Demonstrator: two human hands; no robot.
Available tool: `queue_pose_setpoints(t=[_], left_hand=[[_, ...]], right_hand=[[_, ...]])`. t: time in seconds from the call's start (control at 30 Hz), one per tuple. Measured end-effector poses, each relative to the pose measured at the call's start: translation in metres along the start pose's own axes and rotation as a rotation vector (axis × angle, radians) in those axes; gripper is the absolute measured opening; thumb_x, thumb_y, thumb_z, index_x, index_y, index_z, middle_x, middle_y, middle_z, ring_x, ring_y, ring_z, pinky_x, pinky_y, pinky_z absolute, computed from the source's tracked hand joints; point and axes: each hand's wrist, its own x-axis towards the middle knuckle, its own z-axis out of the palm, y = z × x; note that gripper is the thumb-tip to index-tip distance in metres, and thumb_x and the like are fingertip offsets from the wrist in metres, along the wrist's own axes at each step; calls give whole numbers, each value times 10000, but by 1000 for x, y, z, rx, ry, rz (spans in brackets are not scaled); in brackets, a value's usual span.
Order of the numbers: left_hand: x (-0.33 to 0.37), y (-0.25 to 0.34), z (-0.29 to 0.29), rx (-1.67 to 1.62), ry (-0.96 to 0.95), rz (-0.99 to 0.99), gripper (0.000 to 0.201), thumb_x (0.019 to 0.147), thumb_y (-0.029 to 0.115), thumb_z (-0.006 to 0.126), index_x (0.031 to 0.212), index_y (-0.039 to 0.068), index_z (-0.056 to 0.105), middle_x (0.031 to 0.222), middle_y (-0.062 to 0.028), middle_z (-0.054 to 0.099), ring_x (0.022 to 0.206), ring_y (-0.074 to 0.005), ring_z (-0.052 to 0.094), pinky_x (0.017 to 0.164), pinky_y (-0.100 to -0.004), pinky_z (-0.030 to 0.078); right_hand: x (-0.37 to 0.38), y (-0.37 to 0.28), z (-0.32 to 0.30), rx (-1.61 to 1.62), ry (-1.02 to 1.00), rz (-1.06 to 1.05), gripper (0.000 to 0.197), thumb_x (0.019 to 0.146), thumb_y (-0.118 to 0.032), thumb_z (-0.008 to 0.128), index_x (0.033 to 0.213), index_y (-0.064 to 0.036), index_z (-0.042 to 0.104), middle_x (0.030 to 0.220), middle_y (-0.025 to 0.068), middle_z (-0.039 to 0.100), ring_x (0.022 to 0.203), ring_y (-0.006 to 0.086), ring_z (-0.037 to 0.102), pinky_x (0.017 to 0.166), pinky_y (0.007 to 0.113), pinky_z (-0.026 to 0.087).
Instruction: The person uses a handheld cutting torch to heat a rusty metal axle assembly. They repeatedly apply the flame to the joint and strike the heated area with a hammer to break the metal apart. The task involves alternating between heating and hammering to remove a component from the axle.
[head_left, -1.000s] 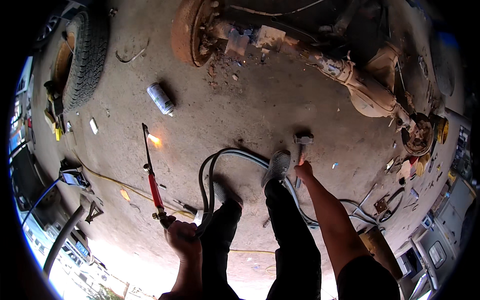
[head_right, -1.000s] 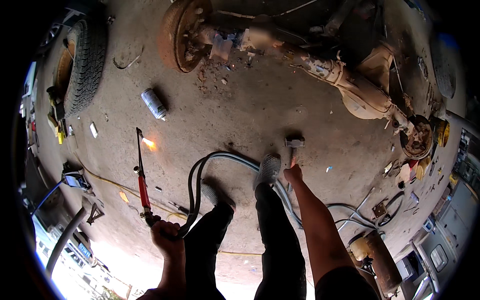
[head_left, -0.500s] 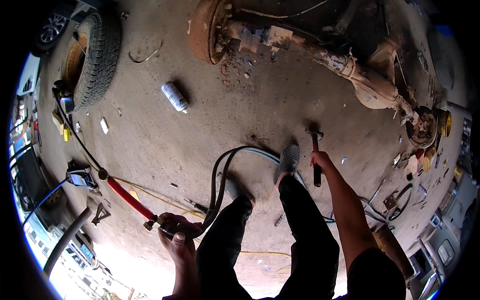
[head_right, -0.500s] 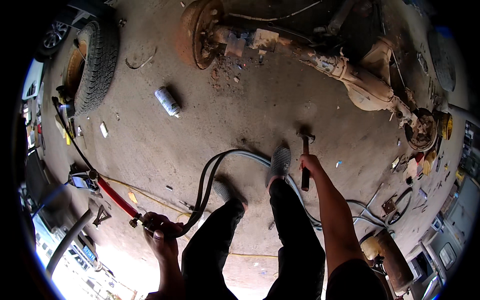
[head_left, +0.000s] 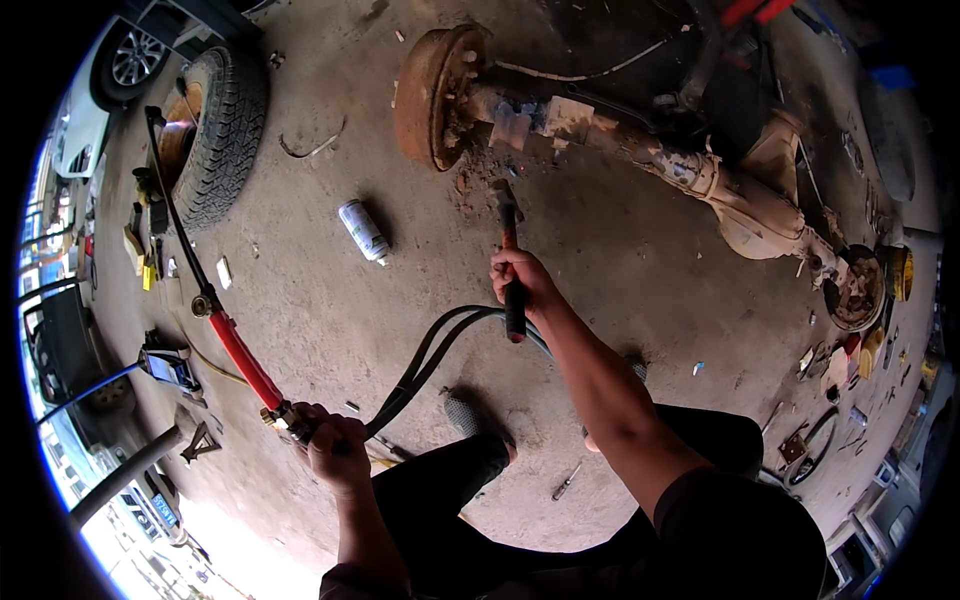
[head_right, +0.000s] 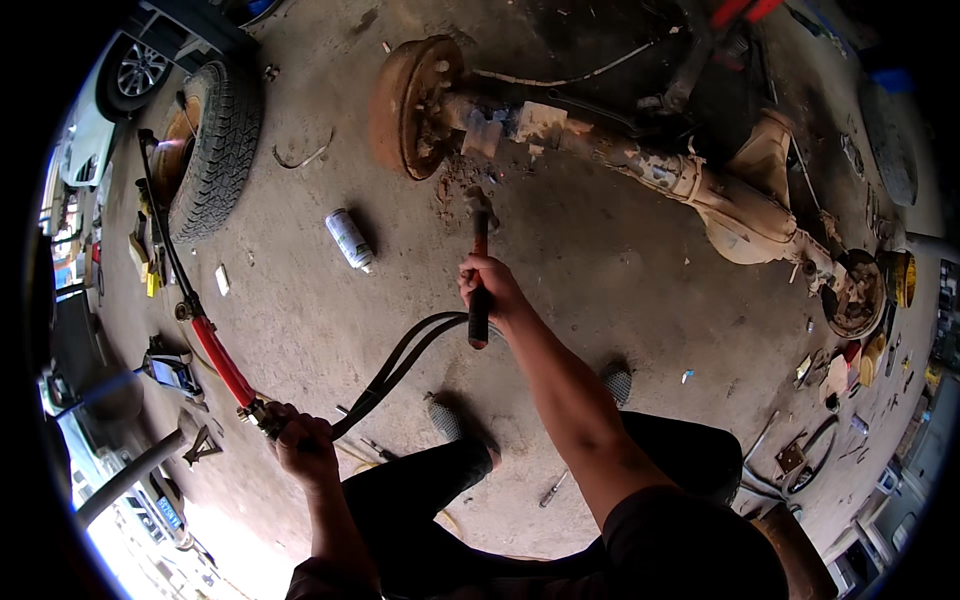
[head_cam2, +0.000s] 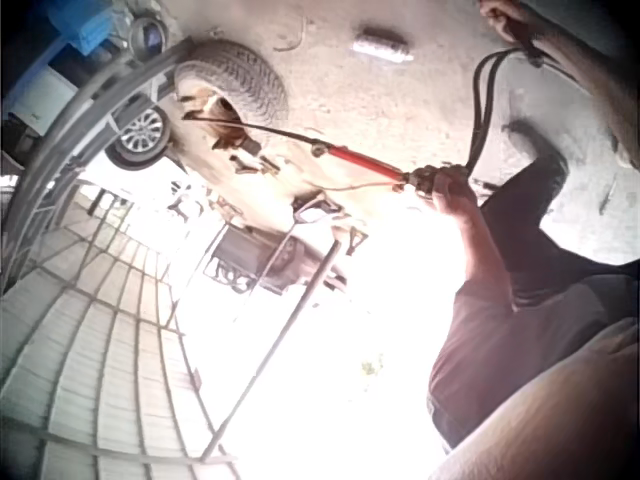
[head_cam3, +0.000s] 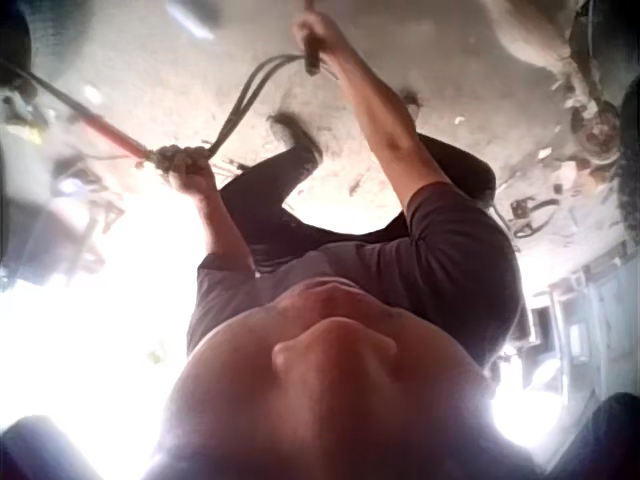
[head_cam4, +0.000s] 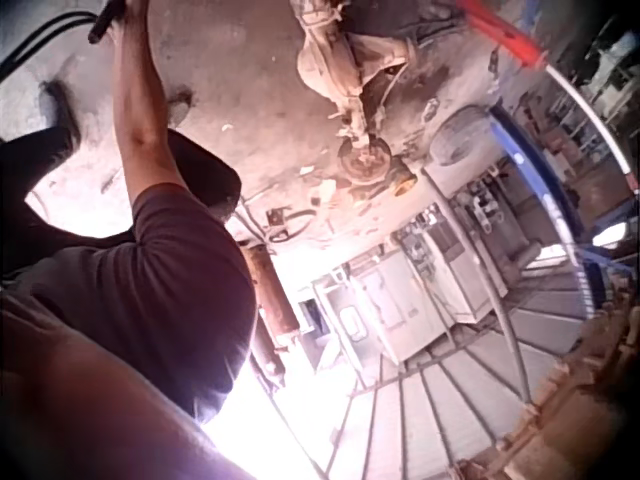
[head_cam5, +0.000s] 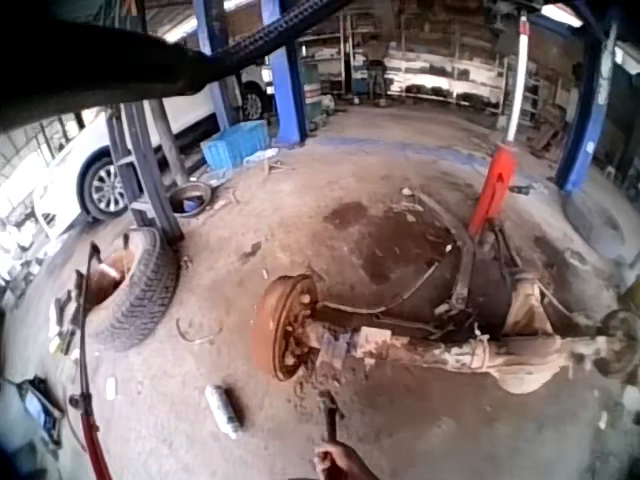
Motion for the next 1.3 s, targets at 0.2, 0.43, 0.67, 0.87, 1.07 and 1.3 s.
queue_pose_setpoints(t=[0.2,0.43,0.67,0.87,1.07,1.3], left_hand=[[4,-6,-14,-89,-105,285,305,782,-2,532,1084,46,524,689,-2,431,417,-119,361,415,-256,371],[7,-31,9,-128,-187,387,200,858,37,585,1050,55,531,718,-16,484,465,-135,445,517,-308,449],[8,-29,-21,-120,-235,507,257,842,25,563,1094,-1,520,783,-45,510,450,-153,464,471,-316,454],[-7,-21,-31,-126,-209,508,229,806,14,561,1028,-21,520,732,-57,504,425,-162,457,452,-313,461],[-10,-17,-26,-121,-156,547,174,830,40,559,998,26,520,658,-25,449,421,-142,415,443,-293,408],[13,-23,-53,-97,-175,565,205,834,34,571,1034,21,528,757,-36,500,413,-140,427,413,-283,397]], right_hand=[[-29,-1,83,-359,-320,-318,310,831,-16,649,1090,-99,500,757,21,512,613,121,537,452,261,390],[41,15,-66,368,10,-186,199,831,12,593,768,-112,450,668,7,471,510,123,494,456,248,453],[2,-14,73,-48,-302,56,165,828,-36,590,749,-97,459,639,46,513,447,124,474,444,235,423],[-6,87,16,-221,-149,-83,125,811,-21,582,777,-78,476,641,66,507,467,154,488,432,287,430],[44,16,2,358,-4,-253,247,795,26,548,698,-127,381,644,30,492,498,149,530,493,265,486],[-6,26,31,-407,-216,-164,122,862,-73,620,886,-83,500,692,24,531,479,77,482,422,215,410]])
